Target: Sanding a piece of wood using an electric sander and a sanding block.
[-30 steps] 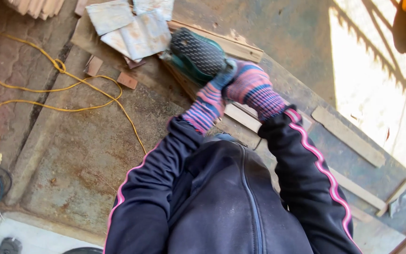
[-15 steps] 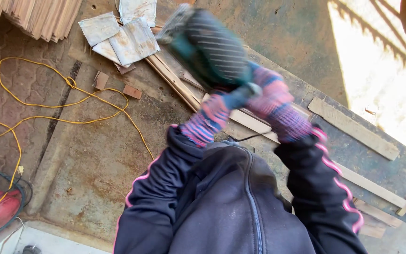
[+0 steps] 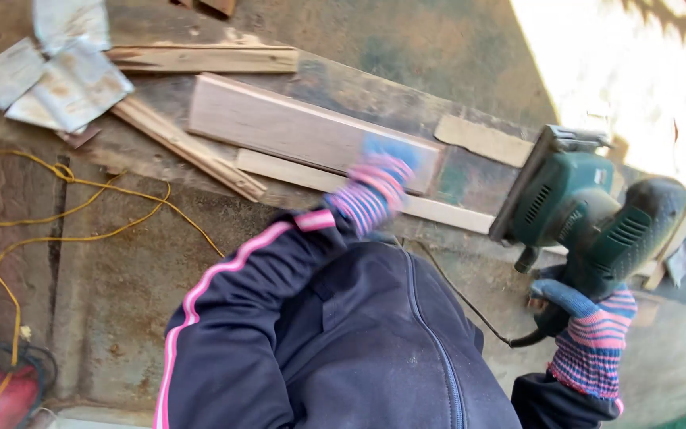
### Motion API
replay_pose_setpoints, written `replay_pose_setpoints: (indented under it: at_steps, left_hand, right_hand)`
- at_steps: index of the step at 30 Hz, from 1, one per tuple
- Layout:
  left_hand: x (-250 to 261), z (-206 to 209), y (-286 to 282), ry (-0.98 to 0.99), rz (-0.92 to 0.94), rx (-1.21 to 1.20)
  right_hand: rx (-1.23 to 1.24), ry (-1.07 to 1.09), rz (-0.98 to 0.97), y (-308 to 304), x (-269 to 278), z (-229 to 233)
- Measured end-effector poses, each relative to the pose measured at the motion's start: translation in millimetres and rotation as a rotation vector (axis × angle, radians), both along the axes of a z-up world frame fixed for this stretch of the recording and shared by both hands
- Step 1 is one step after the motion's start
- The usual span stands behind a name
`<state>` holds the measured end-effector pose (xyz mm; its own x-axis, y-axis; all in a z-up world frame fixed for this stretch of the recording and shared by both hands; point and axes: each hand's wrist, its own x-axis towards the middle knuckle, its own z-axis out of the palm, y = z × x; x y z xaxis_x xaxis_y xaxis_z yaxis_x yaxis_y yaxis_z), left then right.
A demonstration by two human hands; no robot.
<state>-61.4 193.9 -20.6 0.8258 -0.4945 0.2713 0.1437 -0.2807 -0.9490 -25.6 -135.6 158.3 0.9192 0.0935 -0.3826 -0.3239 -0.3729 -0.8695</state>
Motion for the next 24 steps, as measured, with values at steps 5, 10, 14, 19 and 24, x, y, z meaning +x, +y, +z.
replay_pose_setpoints:
  at_steps: [5,10,14,19,24]
  left_hand:
    - [68,-46,63,0.103,-0.084,-1.140]
    - [97,45,74,1.264,0.900,-1.195]
    - [114,0,82,1.505,0.946,-1.353]
    - [92,41,77,1.428,1.005,-1.187]
    - [80,185,107,1.115,0.819,-1.409]
  right_hand:
    - [0.182,0.013,-0.108,-79,-29,-16]
    - [0.142,0.061,-0.195,-129,-53,-46]
    - [0.081,0.150,-0.304,-146,-69,-63]
    - [0.124,0.211,-0.318,-147,-66,-71]
    - [0.054,0.223,-0.248,-151,-48,-68]
